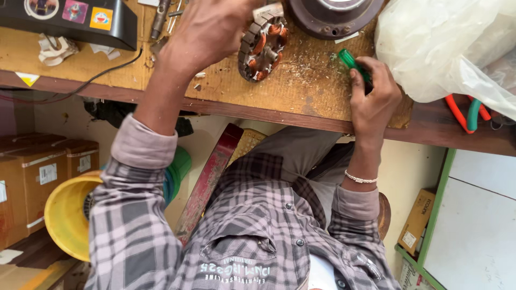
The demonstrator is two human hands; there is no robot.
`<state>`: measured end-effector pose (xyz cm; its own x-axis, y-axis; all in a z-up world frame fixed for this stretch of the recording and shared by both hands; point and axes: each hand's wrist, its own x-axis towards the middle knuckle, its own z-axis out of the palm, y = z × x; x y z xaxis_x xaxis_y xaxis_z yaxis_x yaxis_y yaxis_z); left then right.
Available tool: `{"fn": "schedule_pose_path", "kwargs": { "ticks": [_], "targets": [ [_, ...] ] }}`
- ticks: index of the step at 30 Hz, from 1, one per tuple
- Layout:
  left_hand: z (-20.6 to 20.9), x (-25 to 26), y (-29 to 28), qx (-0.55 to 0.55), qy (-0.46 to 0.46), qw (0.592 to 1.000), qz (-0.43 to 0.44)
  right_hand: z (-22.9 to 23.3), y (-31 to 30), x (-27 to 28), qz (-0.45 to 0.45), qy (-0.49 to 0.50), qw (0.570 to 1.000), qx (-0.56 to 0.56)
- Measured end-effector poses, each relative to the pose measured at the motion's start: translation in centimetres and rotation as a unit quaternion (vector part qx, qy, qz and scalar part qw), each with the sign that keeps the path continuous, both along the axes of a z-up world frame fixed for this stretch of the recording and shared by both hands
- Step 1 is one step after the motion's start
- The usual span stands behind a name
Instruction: The person inserts small white plastic spacers into the slots of a motor armature and uses a green screwdriver to adjust the copper windings. The person works on a single armature at a workbench.
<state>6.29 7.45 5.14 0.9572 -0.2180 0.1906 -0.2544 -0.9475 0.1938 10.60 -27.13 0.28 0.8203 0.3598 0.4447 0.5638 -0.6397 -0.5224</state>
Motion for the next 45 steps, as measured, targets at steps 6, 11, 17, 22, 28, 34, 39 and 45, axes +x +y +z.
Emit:
{"fn": "schedule_pose_path", "kwargs": {
  "ticks": [6,11,17,22,28,34,39,45],
  "targets": [
    [-3.8,-4.0,-2.5,-0.418,-0.194,0.877,0.136,1.5,0.2,-0.6,-0.010,0.038,0.999,0.014],
    [-3.3,-5.8,-9.5,-0.582,-0.131,0.776,0.206,2.8,1.3,-1.2,0.015,0.020,1.000,0.010],
    [-3.8,-5.2,-12.1,-0.575,-0.157,0.764,0.247,3.4,1.5,-1.5,0.074,-0.029,0.997,-0.014],
    [-4.1,-5.5,-10.4,-0.459,-0.203,0.849,0.165,0.7,0.4,-0.8,0.067,-0.079,0.994,-0.042],
    [-4.2,-5.3,-8.5,-0.458,-0.128,0.876,0.081,-0.5,-2.0,2.9,0.023,-0.080,0.996,-0.021],
    [-2.8,-6.5,-6.8,-0.471,-0.114,0.874,0.019,0.5,-1.9,2.7,0.054,-0.087,0.993,-0.054],
    [-2.2,-5.5,-8.2,-0.458,-0.081,0.882,-0.079,0.2,-2.2,2.5,0.048,-0.055,0.996,-0.045],
    [-0.4,-2.6,-11.4,-0.404,-0.100,0.893,-0.170,0.4,-2.3,2.1,0.018,-0.034,0.998,-0.059]
  ]
}}
